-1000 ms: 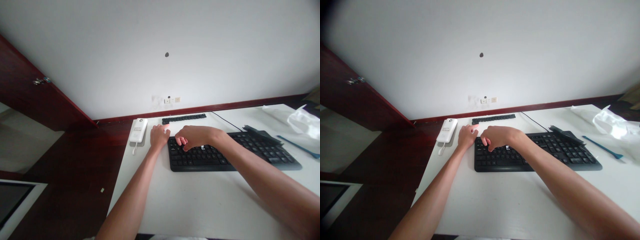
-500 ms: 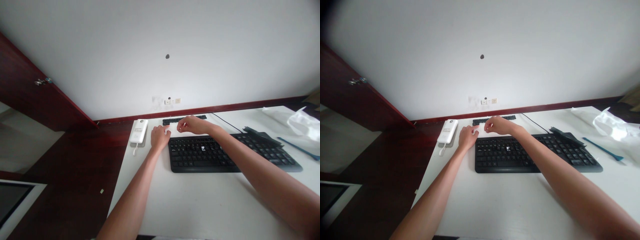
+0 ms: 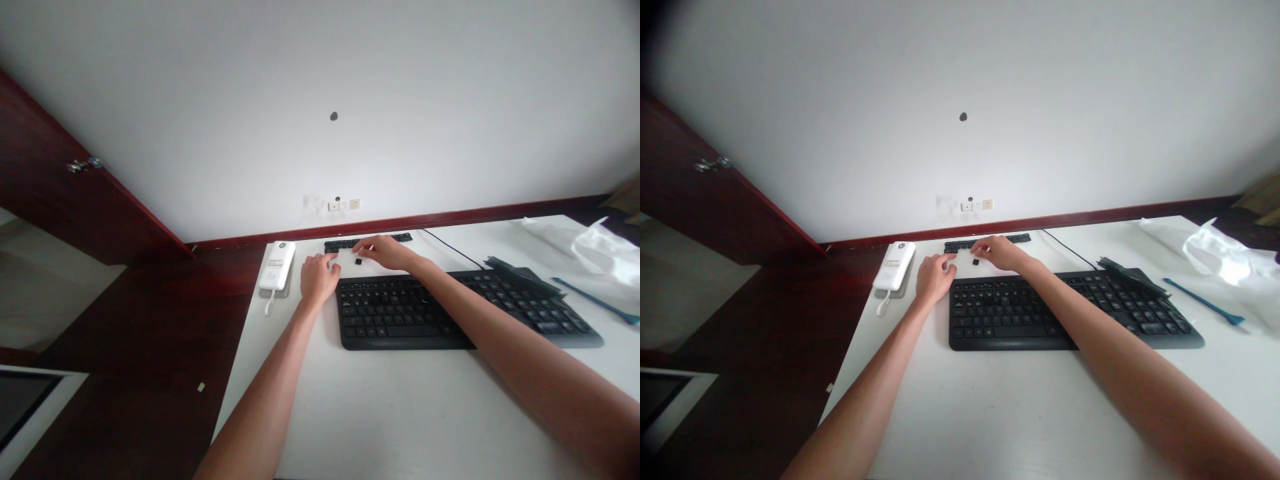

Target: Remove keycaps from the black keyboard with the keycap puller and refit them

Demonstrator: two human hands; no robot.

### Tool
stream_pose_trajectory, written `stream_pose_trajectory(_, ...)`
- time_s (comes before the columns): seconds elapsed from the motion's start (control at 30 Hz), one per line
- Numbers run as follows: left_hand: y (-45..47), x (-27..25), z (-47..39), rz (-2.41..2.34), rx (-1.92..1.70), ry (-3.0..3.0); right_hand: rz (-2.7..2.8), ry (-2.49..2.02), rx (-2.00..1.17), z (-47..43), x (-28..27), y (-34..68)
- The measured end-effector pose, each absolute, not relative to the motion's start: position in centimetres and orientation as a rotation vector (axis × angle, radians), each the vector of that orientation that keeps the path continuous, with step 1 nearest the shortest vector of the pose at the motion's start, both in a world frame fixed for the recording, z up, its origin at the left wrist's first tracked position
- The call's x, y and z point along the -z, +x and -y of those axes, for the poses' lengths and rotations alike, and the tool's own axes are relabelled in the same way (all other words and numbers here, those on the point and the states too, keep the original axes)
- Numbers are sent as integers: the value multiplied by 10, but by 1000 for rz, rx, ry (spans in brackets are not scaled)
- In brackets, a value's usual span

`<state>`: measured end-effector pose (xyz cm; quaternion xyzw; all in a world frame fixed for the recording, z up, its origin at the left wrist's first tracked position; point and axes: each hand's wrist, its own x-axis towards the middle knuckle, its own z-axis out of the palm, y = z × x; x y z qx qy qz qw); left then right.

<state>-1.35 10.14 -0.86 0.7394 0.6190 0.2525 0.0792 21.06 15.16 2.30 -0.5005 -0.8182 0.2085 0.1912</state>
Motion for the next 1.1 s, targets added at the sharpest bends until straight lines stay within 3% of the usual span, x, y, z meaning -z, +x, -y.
stream_pose_trajectory(0.1,-14,9,-101,-1848,-767,2204,2368,-1497,-497,-150,-33,217)
stream_pose_trajectory(0.3,-13,6,-99,-1842,-759,2179,2564,-1430,-796,-146,-41,220)
stream_pose_trajectory(0.57,-13,2,-99,-1769,-890,2137,2429,-1365,-681,-148,-25,213)
stream_pose_trajectory(1.1,-12,2,-97,-1663,-788,2275,2387,-1252,-505,-145,-13,203)
